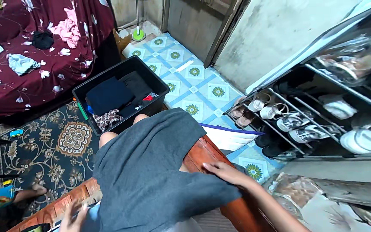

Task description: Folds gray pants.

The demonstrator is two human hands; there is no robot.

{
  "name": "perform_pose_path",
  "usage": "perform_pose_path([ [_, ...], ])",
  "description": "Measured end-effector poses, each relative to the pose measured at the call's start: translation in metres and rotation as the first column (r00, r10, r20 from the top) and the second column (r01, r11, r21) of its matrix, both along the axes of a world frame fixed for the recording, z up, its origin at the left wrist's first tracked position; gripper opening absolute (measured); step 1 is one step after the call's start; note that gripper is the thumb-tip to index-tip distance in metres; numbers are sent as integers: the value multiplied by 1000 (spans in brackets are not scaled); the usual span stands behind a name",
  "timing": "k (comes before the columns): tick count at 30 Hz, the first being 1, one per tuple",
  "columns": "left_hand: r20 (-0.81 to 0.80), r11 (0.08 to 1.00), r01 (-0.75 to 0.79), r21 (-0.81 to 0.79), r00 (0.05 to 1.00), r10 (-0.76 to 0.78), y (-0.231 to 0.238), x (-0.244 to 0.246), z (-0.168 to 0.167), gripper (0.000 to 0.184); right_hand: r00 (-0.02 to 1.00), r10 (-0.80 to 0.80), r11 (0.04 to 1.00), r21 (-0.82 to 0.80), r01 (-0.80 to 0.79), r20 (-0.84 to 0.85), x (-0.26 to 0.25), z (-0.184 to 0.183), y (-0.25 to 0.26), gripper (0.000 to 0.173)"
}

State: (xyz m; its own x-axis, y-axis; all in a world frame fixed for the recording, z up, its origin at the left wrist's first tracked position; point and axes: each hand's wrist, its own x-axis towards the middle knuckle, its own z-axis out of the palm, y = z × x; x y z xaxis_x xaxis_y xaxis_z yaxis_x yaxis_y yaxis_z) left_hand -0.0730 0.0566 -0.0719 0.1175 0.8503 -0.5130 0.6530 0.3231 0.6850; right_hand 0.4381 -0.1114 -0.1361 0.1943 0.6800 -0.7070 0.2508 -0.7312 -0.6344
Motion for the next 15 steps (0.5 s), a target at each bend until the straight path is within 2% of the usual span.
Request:
perform_pose_path([
  [1,56,992,-101,81,994,96,18,15,-14,70,983,-161,985,45,165,-85,-7,-9,14,52],
  [2,119,972,-193,136,977,177,38,34,-26,70,908,-349,929,45,368,-234,-16,-17,32,55],
  [3,171,958,-243,152,961,216,58,53,-35,70,749,-523,822,-8,570,-406,-25,-20,50,59],
  [4,204,959,-253,129,953,224,75,70,-44,70,526,-634,687,-102,719,-566,-31,-23,67,63],
  [5,221,968,-238,80,951,215,90,83,-53,67,303,-672,553,-187,812,-675,-35,-24,82,64],
  [6,214,974,-221,46,955,207,102,93,-61,58,125,-656,433,-236,870,-744,-37,-27,94,62],
  [7,196,978,-207,37,961,196,111,99,-65,51,33,-613,355,-238,904,-789,-35,-27,104,58],
  [8,200,977,-209,34,960,198,119,99,-64,44,-2,-566,292,-203,935,-824,-28,-24,111,53],
  [10,254,971,-231,68,945,207,127,91,-53,31,5,-509,201,-113,973,-861,-7,-12,118,44],
  [12,267,954,-231,193,948,175,130,79,-38,23,17,-501,141,-62,988,-866,14,-1,119,40],
  [15,294,906,-304,296,931,217,134,69,-30,22,39,-507,149,-42,988,-861,40,-2,116,40],
])
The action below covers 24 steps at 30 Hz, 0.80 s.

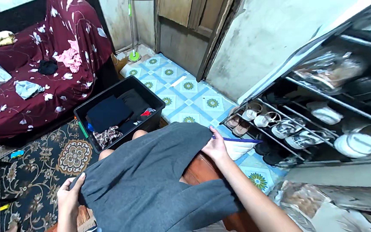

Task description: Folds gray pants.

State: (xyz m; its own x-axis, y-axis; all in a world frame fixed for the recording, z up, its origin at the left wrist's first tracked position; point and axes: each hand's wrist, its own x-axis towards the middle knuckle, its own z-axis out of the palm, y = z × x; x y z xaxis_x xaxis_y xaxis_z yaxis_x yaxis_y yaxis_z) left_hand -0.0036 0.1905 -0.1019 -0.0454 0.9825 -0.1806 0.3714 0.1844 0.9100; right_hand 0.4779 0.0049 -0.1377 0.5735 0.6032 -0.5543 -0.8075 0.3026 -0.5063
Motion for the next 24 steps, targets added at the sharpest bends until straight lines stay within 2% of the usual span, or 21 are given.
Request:
perform_pose_path([
  [4,-99,999,-26,-33,995,22,5,8,-20,25,998,-9,997,-75,5,-55,31,-28,-4,38],
  [6,-122,999,-32,-9,992,31,9,9,-18,26,996,-64,991,-118,56,-65,46,-41,-6,38],
  [9,-121,998,-1,60,993,8,9,10,5,24,990,-127,983,-124,134,65,63,-27,-13,34],
  [12,-130,997,45,70,991,-36,2,11,8,22,961,-223,970,-64,236,163,76,-8,-24,24],
  [15,-141,998,46,31,989,-42,-1,5,-8,24,971,-232,956,-174,238,58,83,-38,-44,25],
  [18,-160,998,55,21,986,-51,2,-3,0,25,986,-124,941,-329,81,-112,86,-74,-63,25],
  [21,-144,995,93,45,986,-85,9,-13,24,21,986,-103,958,-281,62,-132,93,-75,-68,29],
  [24,-108,989,139,54,985,-133,17,-29,31,19,979,-136,962,-257,94,-149,94,-68,-66,32],
])
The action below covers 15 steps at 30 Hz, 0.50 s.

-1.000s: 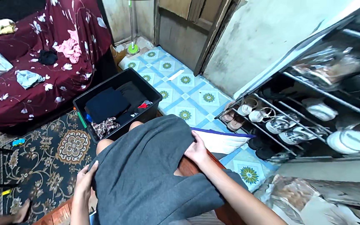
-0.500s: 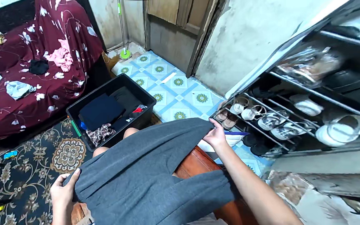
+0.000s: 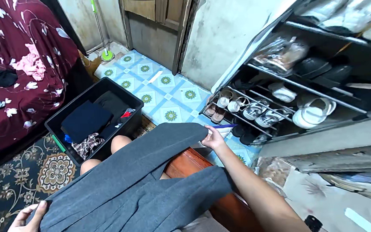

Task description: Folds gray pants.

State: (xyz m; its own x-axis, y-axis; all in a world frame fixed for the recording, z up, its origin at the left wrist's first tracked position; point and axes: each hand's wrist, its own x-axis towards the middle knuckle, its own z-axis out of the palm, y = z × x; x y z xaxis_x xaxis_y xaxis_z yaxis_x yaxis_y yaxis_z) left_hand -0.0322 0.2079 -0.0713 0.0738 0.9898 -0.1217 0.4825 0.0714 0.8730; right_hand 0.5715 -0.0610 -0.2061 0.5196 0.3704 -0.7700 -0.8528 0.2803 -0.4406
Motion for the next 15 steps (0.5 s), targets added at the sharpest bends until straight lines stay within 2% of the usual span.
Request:
perform_pose_path([
  [2,-29,998,46,-45,998,-48,2,-8,-8,23,996,64,994,-86,-68,-56,-5,-11,-3,29],
  [4,-44,993,47,-105,998,-52,0,-9,-23,25,976,201,948,-234,-217,-89,-15,-27,-10,24],
  [6,-57,991,-14,-134,998,6,-2,-8,-41,25,910,404,777,-491,-395,-94,-27,-43,-14,11],
  [8,-52,984,-79,-157,996,71,0,-7,-55,27,836,543,594,-669,-447,-77,-32,-53,-18,8],
  [9,-50,981,-101,-163,994,94,2,-6,-60,28,817,576,553,-716,-427,-42,-31,-56,-19,18],
  [11,-40,976,-120,-182,993,115,6,-2,-64,30,771,629,557,-751,-354,103,-31,-51,-20,40],
  [12,-34,974,-119,-194,993,114,8,1,-62,31,723,662,566,-765,-308,199,-34,-43,-19,42],
  [14,-31,968,-103,-231,995,99,10,4,-54,38,586,723,595,-760,-261,365,-49,-11,-14,26],
  [15,-35,963,-86,-257,996,79,10,4,-51,41,499,769,580,-764,-284,398,-62,9,-13,19],
])
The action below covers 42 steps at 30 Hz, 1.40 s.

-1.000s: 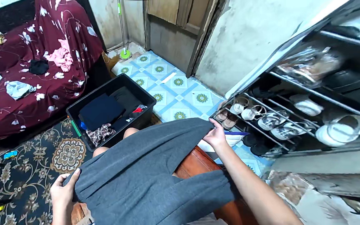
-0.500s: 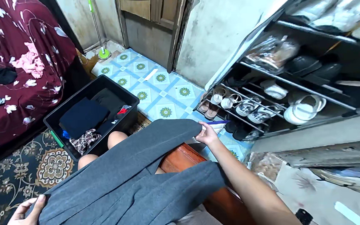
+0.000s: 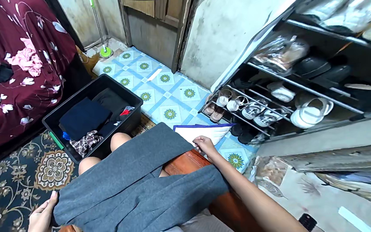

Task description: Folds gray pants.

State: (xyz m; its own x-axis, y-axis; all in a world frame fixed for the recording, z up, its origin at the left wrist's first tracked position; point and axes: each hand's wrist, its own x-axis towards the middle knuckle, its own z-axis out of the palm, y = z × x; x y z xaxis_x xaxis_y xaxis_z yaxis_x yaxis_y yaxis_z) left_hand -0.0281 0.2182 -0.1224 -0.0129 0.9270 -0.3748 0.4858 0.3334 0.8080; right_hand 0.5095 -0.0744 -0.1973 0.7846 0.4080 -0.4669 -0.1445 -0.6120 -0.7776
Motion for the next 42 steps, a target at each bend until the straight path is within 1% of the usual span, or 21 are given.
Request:
perform_pose_path([
  [2,-8,996,66,-52,998,-66,3,-6,1,42,984,176,982,-67,-176,-8,-20,36,-5,17],
  [4,-2,986,159,-56,987,-159,7,-15,-4,38,923,350,920,-129,-371,-162,-39,61,-12,22],
  [6,6,972,236,8,972,-236,12,-17,-6,33,859,393,905,-27,-424,-328,-68,71,-12,26],
  [8,33,958,270,98,961,-275,17,-14,-7,31,824,322,946,141,-290,-465,-98,60,-3,34],
  [10,48,949,252,186,963,-265,21,-8,-7,33,779,167,965,263,-2,-605,-116,39,15,37],
  [12,43,946,213,243,972,-230,22,-1,-1,38,679,-53,912,242,331,-732,-123,23,34,27],
  [13,46,948,189,258,977,-207,22,0,1,40,631,-126,878,209,430,-766,-122,19,42,15],
  [14,44,951,165,263,982,-183,23,0,1,41,600,-165,852,193,486,-783,-122,17,47,12],
  [15,34,956,141,259,987,-155,22,0,1,43,585,-187,837,184,516,-790,-122,16,49,15],
  [17,-57,965,109,240,994,-98,19,-2,-2,45,597,-212,833,176,524,-774,-125,15,44,19],
  [19,-305,955,145,260,950,-61,13,3,-1,43,620,-235,832,175,527,-749,-129,17,32,20],
  [21,-512,932,250,262,855,-86,3,23,17,35,627,-240,820,191,540,-741,-133,18,19,18],
  [24,-541,810,455,369,814,-211,-27,89,48,41,605,-244,801,194,567,-758,-142,27,2,15],
  [26,-478,650,630,425,766,-430,-53,143,55,37,603,-235,794,207,572,-762,-145,30,-8,17],
  [28,-447,470,782,410,621,-643,-77,190,45,38,630,-254,785,225,578,-734,-146,27,-16,16],
  [29,-450,395,832,389,546,-707,-86,207,34,39,659,-266,789,234,568,-703,-145,25,-19,16],
  [31,-472,329,886,326,454,-756,-92,224,13,43,714,-298,798,245,551,-634,-142,23,-26,19],
  [34,-531,330,890,313,453,-717,-78,210,-6,42,749,-299,833,221,507,-591,-141,27,-35,14],
  [37,-532,416,851,322,526,-664,-66,189,-8,44,693,-250,852,187,489,-676,-137,27,-37,15],
  [39,-510,482,798,361,602,-615,-64,185,-3,42,633,-212,810,229,540,-745,-130,27,-31,25],
  [42,-458,578,674,460,738,-496,-68,203,8,40,611,-181,740,303,601,-771,-118,26,-19,42],
])
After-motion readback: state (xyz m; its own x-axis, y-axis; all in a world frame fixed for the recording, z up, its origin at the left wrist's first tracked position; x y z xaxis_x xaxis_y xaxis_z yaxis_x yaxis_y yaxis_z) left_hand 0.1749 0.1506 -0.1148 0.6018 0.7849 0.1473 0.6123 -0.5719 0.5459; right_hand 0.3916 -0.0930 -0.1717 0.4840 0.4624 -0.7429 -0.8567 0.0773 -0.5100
